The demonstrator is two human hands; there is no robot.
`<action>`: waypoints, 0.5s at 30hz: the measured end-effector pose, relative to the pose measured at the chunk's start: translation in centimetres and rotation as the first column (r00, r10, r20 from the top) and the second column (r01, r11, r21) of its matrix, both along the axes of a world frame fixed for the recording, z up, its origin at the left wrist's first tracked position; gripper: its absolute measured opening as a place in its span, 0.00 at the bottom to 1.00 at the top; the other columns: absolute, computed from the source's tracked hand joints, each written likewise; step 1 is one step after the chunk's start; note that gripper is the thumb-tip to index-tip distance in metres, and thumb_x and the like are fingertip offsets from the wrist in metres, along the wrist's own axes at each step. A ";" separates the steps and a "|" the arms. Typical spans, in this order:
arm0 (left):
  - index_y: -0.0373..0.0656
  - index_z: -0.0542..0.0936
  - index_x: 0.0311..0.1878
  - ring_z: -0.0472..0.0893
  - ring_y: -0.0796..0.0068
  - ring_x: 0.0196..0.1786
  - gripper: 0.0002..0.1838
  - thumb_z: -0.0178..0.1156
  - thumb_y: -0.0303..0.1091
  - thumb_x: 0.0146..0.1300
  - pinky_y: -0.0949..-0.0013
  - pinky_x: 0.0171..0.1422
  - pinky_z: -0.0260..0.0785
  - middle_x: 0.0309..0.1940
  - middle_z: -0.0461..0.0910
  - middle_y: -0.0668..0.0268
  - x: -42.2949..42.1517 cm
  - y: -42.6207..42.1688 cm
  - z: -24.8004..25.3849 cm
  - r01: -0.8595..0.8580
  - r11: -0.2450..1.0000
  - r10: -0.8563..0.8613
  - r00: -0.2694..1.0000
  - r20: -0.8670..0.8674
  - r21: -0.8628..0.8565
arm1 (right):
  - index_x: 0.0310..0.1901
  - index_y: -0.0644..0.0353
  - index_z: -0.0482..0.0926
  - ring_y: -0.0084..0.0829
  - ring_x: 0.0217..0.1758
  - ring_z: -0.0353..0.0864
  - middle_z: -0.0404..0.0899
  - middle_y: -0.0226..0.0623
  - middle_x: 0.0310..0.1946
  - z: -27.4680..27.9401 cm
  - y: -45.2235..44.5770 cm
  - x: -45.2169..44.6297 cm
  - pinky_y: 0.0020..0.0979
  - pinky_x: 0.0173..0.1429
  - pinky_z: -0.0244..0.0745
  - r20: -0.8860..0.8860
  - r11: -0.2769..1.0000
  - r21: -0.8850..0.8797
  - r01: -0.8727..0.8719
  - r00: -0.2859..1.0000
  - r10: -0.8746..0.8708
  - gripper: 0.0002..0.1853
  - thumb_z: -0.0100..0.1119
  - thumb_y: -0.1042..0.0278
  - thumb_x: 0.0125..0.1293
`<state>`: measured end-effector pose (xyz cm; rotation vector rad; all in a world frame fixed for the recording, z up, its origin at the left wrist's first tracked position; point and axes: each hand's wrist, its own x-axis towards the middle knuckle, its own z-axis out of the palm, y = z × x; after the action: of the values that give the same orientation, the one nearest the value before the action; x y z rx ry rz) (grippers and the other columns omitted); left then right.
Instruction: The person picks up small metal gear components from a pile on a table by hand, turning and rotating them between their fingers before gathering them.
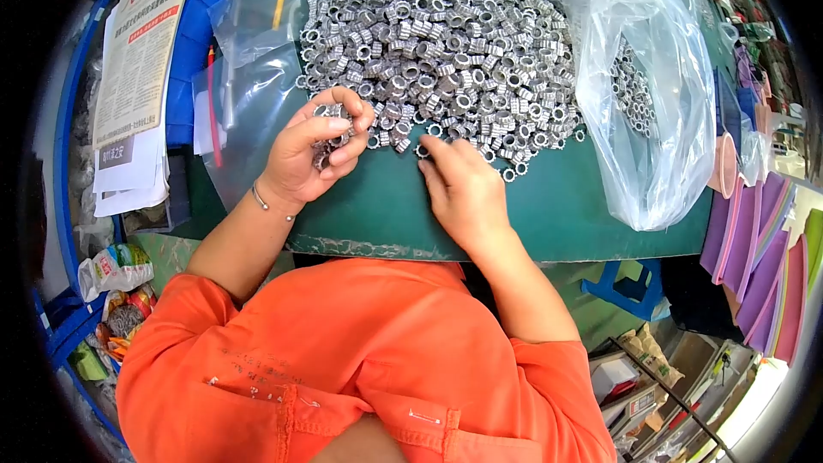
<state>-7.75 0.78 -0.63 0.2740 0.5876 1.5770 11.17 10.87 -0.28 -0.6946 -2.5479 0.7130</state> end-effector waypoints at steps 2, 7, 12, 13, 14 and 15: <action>0.37 0.71 0.43 0.67 0.83 0.25 0.08 0.50 0.25 0.59 0.85 0.18 0.58 0.37 0.69 0.60 0.0 0.0 -0.1 0.002 1.000 -0.002 1.000 -0.005 0.007 | 0.43 0.58 0.79 0.42 0.29 0.76 0.73 0.39 0.27 0.5 -0.6 -0.3 0.35 0.32 0.73 0.094 0.999 0.007 0.040 0.995 -0.040 0.14 0.63 0.77 0.52; 0.37 0.71 0.43 0.67 0.83 0.24 0.08 0.50 0.25 0.59 0.85 0.18 0.58 0.37 0.68 0.61 -0.1 -0.1 0.0 -0.005 1.000 0.005 1.000 -0.001 0.011 | 0.37 0.61 0.78 0.30 0.27 0.74 0.73 0.35 0.26 0.1 -0.2 0.4 0.28 0.31 0.69 -0.139 0.953 -0.303 -0.029 0.990 -0.015 0.11 0.66 0.76 0.51; 0.38 0.71 0.43 0.67 0.84 0.24 0.08 0.51 0.25 0.59 0.85 0.18 0.58 0.37 0.68 0.61 0.0 -0.1 0.0 0.007 1.000 -0.006 1.000 -0.013 0.025 | 0.38 0.67 0.79 0.19 0.30 0.72 0.76 0.30 0.28 0.1 -0.6 1.5 0.20 0.34 0.67 -0.328 0.526 -0.829 -0.190 0.927 -0.183 0.10 0.66 0.77 0.53; 0.38 0.71 0.43 0.67 0.84 0.24 0.08 0.51 0.25 0.59 0.85 0.18 0.58 0.37 0.68 0.61 -0.1 -0.1 -0.1 0.006 1.000 -0.006 1.000 -0.013 0.024 | 0.38 0.67 0.79 0.19 0.30 0.72 0.76 0.30 0.28 0.1 -0.6 1.6 0.20 0.34 0.67 -0.328 0.525 -0.829 -0.190 0.927 -0.183 0.10 0.66 0.77 0.53; 0.38 0.71 0.43 0.67 0.84 0.24 0.09 0.51 0.25 0.59 0.85 0.18 0.58 0.37 0.68 0.61 -0.1 -0.1 -0.1 0.004 1.000 -0.004 1.000 -0.009 0.026 | 0.39 0.68 0.79 0.18 0.30 0.72 0.76 0.29 0.29 0.0 -0.7 1.8 0.19 0.34 0.66 -0.349 0.433 -0.869 -0.239 0.917 -0.193 0.11 0.66 0.76 0.54; 0.38 0.71 0.43 0.67 0.84 0.24 0.09 0.51 0.25 0.59 0.85 0.18 0.58 0.37 0.68 0.61 -0.1 -0.1 -0.1 0.002 1.000 -0.002 1.000 -0.004 0.027 | 0.40 0.69 0.79 0.18 0.29 0.72 0.76 0.29 0.29 -0.2 -0.7 1.9 0.18 0.33 0.65 -0.368 0.337 -0.897 -0.287 0.907 -0.206 0.11 0.66 0.76 0.55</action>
<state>-7.86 0.69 -0.77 0.2979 0.5695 1.5834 13.06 10.22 -0.45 -0.6522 -1.4950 2.1874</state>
